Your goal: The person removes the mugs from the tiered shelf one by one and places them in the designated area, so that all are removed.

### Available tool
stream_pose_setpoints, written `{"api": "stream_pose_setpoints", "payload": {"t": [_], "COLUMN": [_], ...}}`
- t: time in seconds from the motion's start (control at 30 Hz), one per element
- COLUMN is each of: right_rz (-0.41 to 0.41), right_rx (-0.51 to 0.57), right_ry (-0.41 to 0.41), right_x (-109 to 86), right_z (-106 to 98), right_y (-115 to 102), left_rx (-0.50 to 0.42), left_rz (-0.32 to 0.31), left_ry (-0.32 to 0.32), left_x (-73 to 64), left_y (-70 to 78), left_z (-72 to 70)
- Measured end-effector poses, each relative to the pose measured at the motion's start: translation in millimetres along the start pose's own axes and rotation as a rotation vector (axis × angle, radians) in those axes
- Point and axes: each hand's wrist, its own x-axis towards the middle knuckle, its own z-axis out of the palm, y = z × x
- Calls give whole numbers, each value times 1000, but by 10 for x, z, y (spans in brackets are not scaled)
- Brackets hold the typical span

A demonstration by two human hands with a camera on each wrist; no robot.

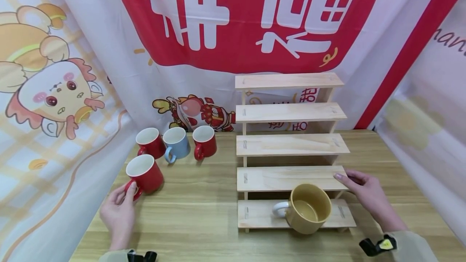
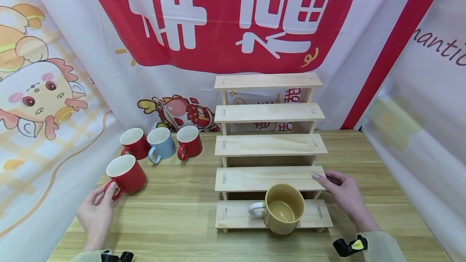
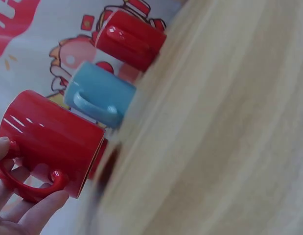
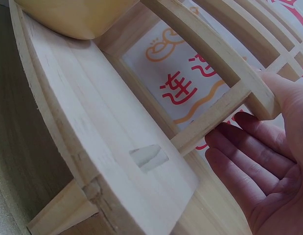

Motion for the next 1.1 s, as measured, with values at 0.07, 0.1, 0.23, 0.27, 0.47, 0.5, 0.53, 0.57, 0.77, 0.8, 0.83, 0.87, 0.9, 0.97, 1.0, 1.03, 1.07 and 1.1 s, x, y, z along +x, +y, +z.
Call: {"api": "stream_pose_setpoints", "payload": {"t": [0.07,0.1,0.23,0.27,0.47,0.5,0.53,0.57,0.77,0.8,0.83,0.87,0.9,0.97,1.0,1.03,1.07,1.1], "right_rz": [3,3,-4,-6,-1,0,3,6,12,11,10,8,7,5,6,6,6,6], "right_rx": [-1,-3,-6,-5,-5,-6,-7,-8,-19,-17,-17,-14,-10,-2,0,0,-1,-2], "right_ry": [0,0,2,2,1,1,0,-1,0,1,2,3,4,6,6,8,9,10], "right_x": [3,4,6,5,1,2,3,4,4,5,4,4,5,5,5,5,6,6], "right_z": [1,2,2,2,8,9,10,10,5,3,2,1,1,3,4,5,6,7], "right_y": [5,9,24,25,16,14,12,11,7,8,7,8,7,5,5,4,4,3], "left_rx": [19,28,48,51,36,27,24,18,4,10,22,37,55,98,124,151,168,181], "left_rz": [-21,-34,-77,-85,-99,-101,-100,-101,-93,-86,-78,-69,-59,-52,-50,-46,-41,-37], "left_ry": [8,11,23,25,33,33,34,37,49,50,52,55,58,65,68,68,67,63], "left_x": [17,24,51,59,102,108,113,117,128,127,125,123,124,119,116,115,113,110], "left_y": [-44,-59,-103,-111,-156,-163,-169,-175,-217,-226,-232,-237,-244,-236,-226,-212,-197,-179], "left_z": [-26,-36,-58,-61,-72,-74,-75,-77,-90,-92,-95,-97,-100,-103,-102,-99,-94,-85]}}
